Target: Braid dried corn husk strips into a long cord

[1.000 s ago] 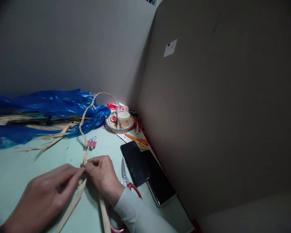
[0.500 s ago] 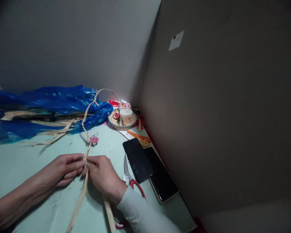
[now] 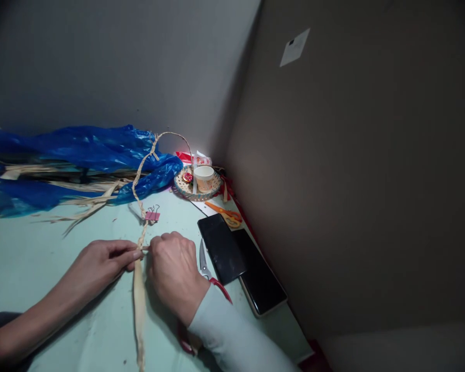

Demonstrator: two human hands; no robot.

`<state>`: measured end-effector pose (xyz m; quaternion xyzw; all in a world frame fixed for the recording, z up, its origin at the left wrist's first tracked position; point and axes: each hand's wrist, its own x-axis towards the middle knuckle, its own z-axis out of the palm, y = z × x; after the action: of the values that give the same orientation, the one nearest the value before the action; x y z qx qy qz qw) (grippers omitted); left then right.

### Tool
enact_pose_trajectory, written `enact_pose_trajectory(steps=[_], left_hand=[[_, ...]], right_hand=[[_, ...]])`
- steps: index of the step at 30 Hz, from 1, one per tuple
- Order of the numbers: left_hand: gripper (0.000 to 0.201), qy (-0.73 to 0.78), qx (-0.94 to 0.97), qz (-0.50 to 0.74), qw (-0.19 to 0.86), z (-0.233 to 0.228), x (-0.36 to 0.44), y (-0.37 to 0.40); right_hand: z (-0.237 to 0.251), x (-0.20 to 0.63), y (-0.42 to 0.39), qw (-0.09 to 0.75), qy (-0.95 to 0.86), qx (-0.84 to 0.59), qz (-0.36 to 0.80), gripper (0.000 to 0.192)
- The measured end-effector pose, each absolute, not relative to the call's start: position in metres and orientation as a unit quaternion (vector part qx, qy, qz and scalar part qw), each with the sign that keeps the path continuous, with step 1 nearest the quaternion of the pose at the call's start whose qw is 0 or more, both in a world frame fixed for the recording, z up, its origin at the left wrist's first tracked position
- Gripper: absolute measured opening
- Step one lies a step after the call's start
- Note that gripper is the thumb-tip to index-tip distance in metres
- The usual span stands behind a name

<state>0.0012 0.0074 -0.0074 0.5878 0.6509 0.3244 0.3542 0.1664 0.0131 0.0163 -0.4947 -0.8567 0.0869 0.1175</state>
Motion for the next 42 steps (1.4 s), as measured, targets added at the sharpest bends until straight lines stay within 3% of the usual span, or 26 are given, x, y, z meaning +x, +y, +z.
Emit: enact_pose_trajectory(steps=[4,8,14,19,22,28,32,42], left_hand=[[0.030,0.666,0.616,0.309,0.285,0.002,0.008,0.000],[0.025,0.653,0.584,0.340,0.342,0.000,0.007,-0.004],[0.029,0.607,0.522,0.369,0.472,-0.003,0.000,-0.004],[0.033,0.589,0.484,0.395,0.514,-0.003,-0.002,-0.002],[0.034,0.599,0.459,0.386,0.531,-0.004,-0.007,-0.002],[0.034,0.588,0.430,0.377,0.572,0.007,-0.009,-0.001],[0.035,0.576,0.456,0.381,0.562,0.013,-0.004,-0.002],[0.042,0.581,0.499,0.408,0.497,0.001,-0.006,-0.005]], right_hand=[[0.019,0.159,0.004,0.137,-0.827,-0.518,0.170,0.028],[0.018,0.150,-0.008,0.150,-0.823,-0.498,0.227,0.030],[0.004,0.142,-0.018,0.099,-0.871,-0.475,0.070,0.019],[0.004,0.144,-0.020,0.063,-0.900,-0.430,0.038,0.028],[0.016,0.152,-0.016,0.098,-0.898,-0.416,0.102,0.025],[0.022,0.164,0.008,0.254,-0.804,-0.464,0.271,0.024],[0.015,0.160,0.019,0.262,-0.778,-0.410,0.399,0.030],[0.003,0.158,0.025,0.290,-0.719,-0.393,0.494,0.035]])
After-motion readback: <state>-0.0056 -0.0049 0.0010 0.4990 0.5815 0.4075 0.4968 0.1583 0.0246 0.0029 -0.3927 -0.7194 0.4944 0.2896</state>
